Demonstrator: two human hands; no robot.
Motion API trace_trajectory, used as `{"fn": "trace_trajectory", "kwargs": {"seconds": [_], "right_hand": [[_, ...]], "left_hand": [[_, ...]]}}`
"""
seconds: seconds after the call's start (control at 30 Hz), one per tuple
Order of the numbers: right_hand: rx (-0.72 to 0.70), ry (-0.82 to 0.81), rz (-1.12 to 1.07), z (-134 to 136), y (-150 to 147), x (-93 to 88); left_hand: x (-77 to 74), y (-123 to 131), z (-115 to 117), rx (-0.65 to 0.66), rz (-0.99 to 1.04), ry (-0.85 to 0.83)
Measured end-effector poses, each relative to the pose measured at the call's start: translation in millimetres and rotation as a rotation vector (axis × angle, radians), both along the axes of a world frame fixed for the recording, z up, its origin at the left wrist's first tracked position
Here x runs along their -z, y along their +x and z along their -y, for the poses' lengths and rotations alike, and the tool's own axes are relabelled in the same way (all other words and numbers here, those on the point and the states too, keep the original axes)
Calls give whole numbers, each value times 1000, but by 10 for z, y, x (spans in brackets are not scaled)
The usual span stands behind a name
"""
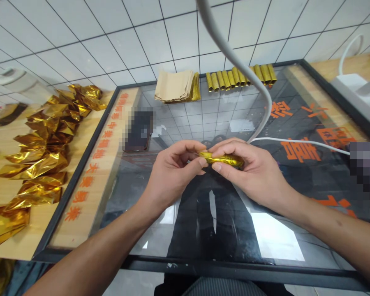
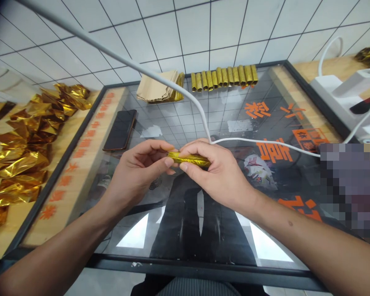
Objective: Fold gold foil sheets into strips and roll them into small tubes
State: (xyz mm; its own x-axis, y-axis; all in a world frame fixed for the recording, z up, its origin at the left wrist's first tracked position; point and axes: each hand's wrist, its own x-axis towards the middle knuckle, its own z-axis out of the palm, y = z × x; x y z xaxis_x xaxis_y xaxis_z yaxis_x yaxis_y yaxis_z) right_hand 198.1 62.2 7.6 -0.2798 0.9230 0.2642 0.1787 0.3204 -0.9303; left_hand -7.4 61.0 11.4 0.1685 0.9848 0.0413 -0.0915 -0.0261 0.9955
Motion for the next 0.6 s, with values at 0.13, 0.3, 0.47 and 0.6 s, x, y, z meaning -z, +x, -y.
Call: {"fn": "trace_trajectory", "kwargs": {"seconds": [0.13, 0.3, 0.47, 0.6], "right_hand": [[10, -5, 3, -1, 1, 18], [32, -8, 40, -2, 13, 31], [34, -16, 30, 10, 10, 20], [40, -56, -20, 8, 10, 25]], "left_hand": [[-12, 5, 6, -4, -12, 39], [-19, -1, 18, -20, -71, 100], [8, 5, 25, -33, -56, 99], [20, 38, 35, -69, -16, 130]]}}
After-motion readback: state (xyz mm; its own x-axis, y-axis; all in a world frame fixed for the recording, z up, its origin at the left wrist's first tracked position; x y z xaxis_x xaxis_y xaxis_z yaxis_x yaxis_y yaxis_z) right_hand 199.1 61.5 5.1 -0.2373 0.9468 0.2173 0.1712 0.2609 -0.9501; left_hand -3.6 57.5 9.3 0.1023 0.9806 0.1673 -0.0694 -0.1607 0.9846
